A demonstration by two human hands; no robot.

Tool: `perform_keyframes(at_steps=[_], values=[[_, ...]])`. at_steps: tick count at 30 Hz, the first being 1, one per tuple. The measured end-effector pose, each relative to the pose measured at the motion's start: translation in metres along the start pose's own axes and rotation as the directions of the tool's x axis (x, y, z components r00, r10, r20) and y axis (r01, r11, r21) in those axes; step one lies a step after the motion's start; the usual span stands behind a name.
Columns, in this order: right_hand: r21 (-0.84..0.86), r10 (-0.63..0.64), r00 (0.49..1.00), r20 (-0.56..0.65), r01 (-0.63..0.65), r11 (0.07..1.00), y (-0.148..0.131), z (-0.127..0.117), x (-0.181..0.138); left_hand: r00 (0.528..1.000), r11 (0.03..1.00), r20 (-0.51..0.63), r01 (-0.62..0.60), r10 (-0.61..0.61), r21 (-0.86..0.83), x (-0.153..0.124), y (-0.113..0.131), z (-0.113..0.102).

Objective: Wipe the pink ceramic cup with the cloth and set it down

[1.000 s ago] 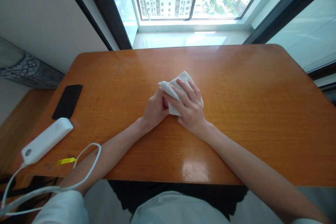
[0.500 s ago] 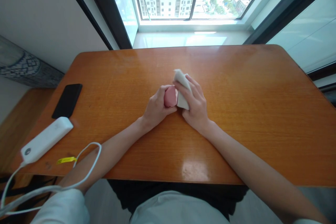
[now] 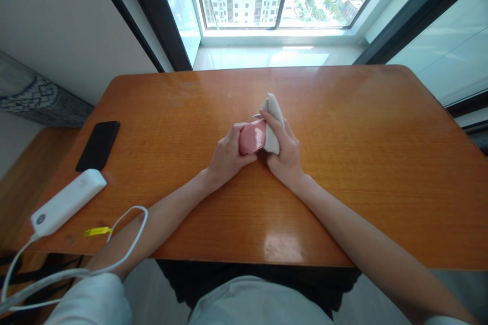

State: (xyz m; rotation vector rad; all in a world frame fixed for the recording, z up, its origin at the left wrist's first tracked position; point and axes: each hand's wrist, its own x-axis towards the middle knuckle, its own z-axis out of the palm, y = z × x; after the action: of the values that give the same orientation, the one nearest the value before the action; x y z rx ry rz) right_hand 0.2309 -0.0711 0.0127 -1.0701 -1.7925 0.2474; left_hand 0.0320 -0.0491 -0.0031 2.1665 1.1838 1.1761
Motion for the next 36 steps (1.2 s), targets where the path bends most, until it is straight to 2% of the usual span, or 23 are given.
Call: perform_keyframes(at_steps=[3, 5, 8, 12, 16, 19, 22, 25, 28, 30, 32, 34, 36], values=[[0.159, 0.174, 0.985, 0.014, -0.174, 0.972, 0.013, 0.002, 0.001, 1.0, 1.0, 0.005, 0.017, -0.017, 0.007, 0.002, 0.004, -0.002], [0.202, 0.202, 0.979, 0.018, -0.202, 0.958, 0.015, 0.004, 0.0, 1.0, 1.0, 0.011, 0.028, -0.029, 0.009, 0.002, 0.004, -0.003], [0.196, 0.189, 0.981, -0.034, -0.179, 0.964, 0.01, 0.004, -0.001, 0.999, 1.0, 0.045, 0.025, -0.025, -0.012, 0.002, 0.003, -0.003], [0.056, 0.068, 0.988, -0.137, -0.061, 0.997, -0.001, -0.003, 0.0, 0.987, 0.997, 0.161, -0.007, 0.02, -0.08, 0.001, 0.002, 0.0], [-0.158, -0.138, 0.976, -0.169, 0.111, 0.981, -0.003, -0.014, 0.003, 0.966, 0.995, 0.244, -0.069, 0.085, -0.074, 0.001, 0.001, 0.005], [-0.32, -0.303, 0.946, -0.114, 0.254, 0.913, -0.003, -0.019, 0.007, 0.959, 0.992, 0.264, -0.085, 0.106, -0.088, 0.005, 0.003, 0.006], [-0.421, -0.382, 0.924, -0.024, 0.337, 0.842, -0.007, -0.019, 0.009, 0.97, 0.99, 0.229, -0.048, 0.079, -0.135, 0.006, 0.007, 0.003], [-0.423, -0.418, 0.906, 0.07, 0.407, 0.809, -0.017, -0.013, 0.008, 0.986, 0.992, 0.161, -0.017, 0.037, -0.125, 0.002, 0.007, -0.001], [-0.376, -0.417, 0.899, 0.137, 0.437, 0.817, -0.027, -0.006, 0.005, 0.983, 0.996, 0.182, 0.008, 0.008, -0.086, -0.004, 0.003, -0.004], [-0.338, -0.389, 0.908, 0.153, 0.418, 0.843, -0.028, -0.005, 0.004, 0.982, 0.997, 0.186, 0.022, -0.008, -0.075, -0.006, 0.0, -0.003], [-0.27, -0.326, 0.938, 0.117, 0.346, 0.899, -0.024, -0.007, 0.005, 0.988, 0.998, 0.15, 0.036, -0.027, -0.059, -0.004, 0.0, -0.002], [-0.152, -0.179, 0.983, 0.047, 0.184, 0.971, -0.016, -0.009, 0.006, 0.993, 0.998, 0.111, 0.042, -0.037, -0.04, -0.002, 0.003, -0.002], [0.014, 0.027, 1.0, -0.013, -0.027, 1.0, -0.005, -0.01, 0.007, 0.994, 0.999, 0.1, 0.034, -0.032, -0.019, 0.001, 0.009, -0.002]])
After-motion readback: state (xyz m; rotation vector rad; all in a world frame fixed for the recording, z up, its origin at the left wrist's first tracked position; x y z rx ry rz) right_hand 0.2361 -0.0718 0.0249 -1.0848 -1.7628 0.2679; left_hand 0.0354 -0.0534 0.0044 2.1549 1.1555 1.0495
